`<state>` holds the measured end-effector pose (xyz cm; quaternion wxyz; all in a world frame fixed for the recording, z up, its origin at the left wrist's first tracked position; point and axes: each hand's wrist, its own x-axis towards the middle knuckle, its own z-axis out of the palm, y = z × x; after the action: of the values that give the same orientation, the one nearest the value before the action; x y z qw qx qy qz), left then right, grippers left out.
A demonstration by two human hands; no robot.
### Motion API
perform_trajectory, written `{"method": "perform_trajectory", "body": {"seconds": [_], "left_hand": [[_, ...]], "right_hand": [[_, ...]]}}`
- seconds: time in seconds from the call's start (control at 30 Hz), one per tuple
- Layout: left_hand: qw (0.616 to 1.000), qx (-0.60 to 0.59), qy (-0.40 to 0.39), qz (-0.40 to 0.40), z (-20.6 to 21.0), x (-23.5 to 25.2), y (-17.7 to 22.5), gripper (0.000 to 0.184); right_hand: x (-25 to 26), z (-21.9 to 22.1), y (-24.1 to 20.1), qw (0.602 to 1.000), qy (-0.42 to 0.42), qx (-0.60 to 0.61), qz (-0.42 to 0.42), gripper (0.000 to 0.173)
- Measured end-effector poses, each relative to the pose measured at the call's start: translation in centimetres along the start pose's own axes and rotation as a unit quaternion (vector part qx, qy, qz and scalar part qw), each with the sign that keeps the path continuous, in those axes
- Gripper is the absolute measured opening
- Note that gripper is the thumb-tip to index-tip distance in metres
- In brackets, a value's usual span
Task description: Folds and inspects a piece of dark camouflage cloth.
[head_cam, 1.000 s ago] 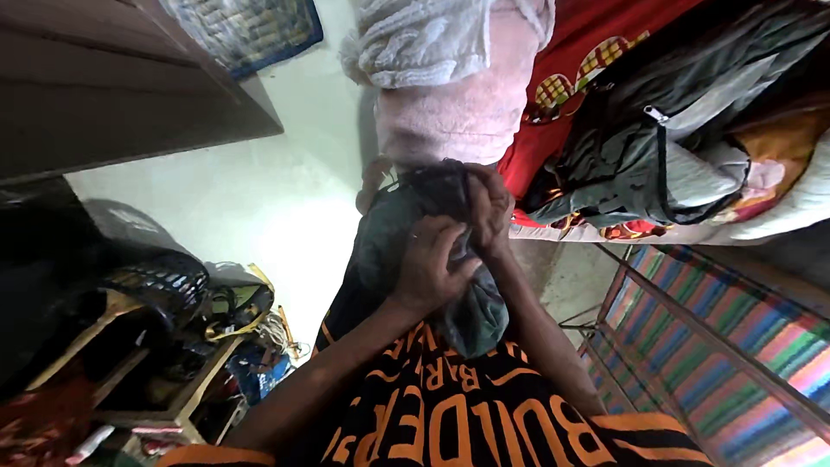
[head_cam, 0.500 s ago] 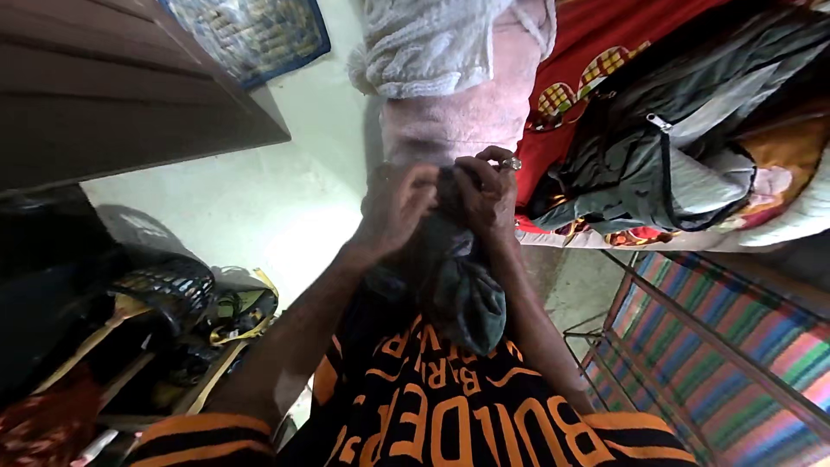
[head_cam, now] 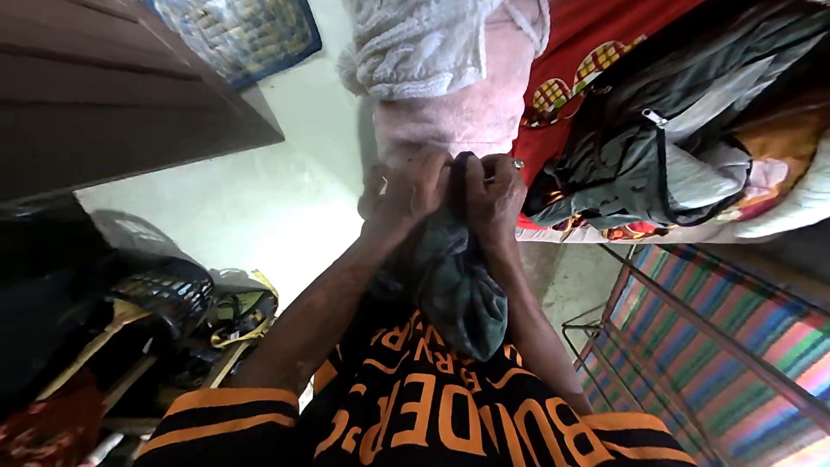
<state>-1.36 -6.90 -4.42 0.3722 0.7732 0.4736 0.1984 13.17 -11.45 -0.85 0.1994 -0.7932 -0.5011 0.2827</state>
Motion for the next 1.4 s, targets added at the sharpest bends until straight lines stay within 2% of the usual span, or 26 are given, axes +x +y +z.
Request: {"method": "perform_trajectory", "body": {"seconds": [0.1, 0.2, 0.27, 0.4, 0.5, 0.57, 0.6, 0.67, 0.77, 0.83, 0.9, 0.97, 1.07, 1.13, 1.2, 1.27, 1.33, 1.4], "left_hand": [[0.999, -0.009, 0.016, -0.029, -0.1, 0.0, -0.5, 0.025], [0.993, 0.0, 0.044, -0.112, -0.9, 0.7, -1.7, 0.027], [0.985, 0.008, 0.069, -0.158, -1.1, 1.4, -2.4, 0.027], [0.985, 0.016, 0.066, -0.162, -0.5, 2.4, -2.4, 0.025], [0.987, -0.002, 0.019, -0.16, -0.7, 2.4, -1.8, 0.026], [0.987, -0.021, -0.046, -0.149, -2.1, 2.9, -2.0, 0.029], [0.988, -0.023, -0.078, -0.129, -3.2, 3.1, -1.6, 0.032], [0.994, -0.02, -0.103, -0.018, -4.8, 3.9, -0.2, 0.041], [0.964, -0.035, -0.192, 0.179, -3.4, 3.7, 1.6, 0.03], [0.946, -0.024, -0.231, 0.228, -1.9, 4.1, 0.9, 0.024], [0.943, -0.027, -0.236, 0.232, -1.4, 4.6, 0.3, 0.024], [0.947, -0.051, -0.231, 0.219, -1.1, 4.4, 0.4, 0.023], [0.957, -0.088, -0.215, 0.174, -1.4, 4.7, 0.4, 0.022], [0.965, -0.108, -0.196, 0.139, -1.1, 4.4, 0.3, 0.022], [0.974, -0.109, -0.156, 0.121, -0.6, 4.6, -0.1, 0.024], [0.985, -0.096, -0.108, 0.091, -1.0, 3.9, 0.3, 0.025], [0.997, -0.058, -0.053, 0.014, -3.2, 1.0, 2.8, 0.029], [0.998, 0.0, -0.003, -0.067, -4.7, -3.8, 5.6, 0.033]], "right_hand": [[-0.4, -0.6, -0.1, 0.994, -0.052, 0.072, 0.063, 0.032], [-2.0, -2.2, 0.3, 0.975, -0.095, 0.127, 0.153, 0.032], [-2.8, -3.6, 0.3, 0.978, -0.088, 0.117, 0.146, 0.029], [-6.3, -4.9, 0.5, 0.977, -0.058, 0.17, 0.119, 0.019], [-7.4, -5.1, 0.8, 0.974, -0.044, 0.192, 0.113, 0.019], [-6.9, -5.3, 1.0, 0.969, -0.063, 0.198, 0.131, 0.017], [-6.4, -5.5, 1.1, 0.965, -0.079, 0.207, 0.141, 0.017], [-5.1, -5.9, 1.1, 0.957, -0.11, 0.224, 0.15, 0.019], [-3.8, -6.9, 1.0, 0.951, -0.154, 0.217, 0.157, 0.026], [-2.9, -7.2, 1.2, 0.955, -0.176, 0.184, 0.15, 0.027], [-2.2, -7.3, 1.7, 0.964, -0.191, 0.132, 0.129, 0.023], [-2.0, -7.5, 2.2, 0.969, -0.209, 0.107, 0.08, 0.023], [-1.1, -7.2, 2.6, 0.97, -0.205, 0.128, 0.012, 0.035], [-1.7, -7.3, 2.4, 0.97, -0.199, 0.134, 0.026, 0.044], [-2.8, -7.9, 2.1, 0.975, -0.188, 0.106, 0.046, 0.063], [-5.4, -9.7, 1.7, 0.987, -0.158, 0.036, 0.021, 0.067], [-8.4, -12.3, 0.8, 0.989, -0.149, -0.012, -0.017, 0.063], [-10.6, -13.5, 0.2, 0.978, -0.199, -0.045, -0.032, 0.073]]}}
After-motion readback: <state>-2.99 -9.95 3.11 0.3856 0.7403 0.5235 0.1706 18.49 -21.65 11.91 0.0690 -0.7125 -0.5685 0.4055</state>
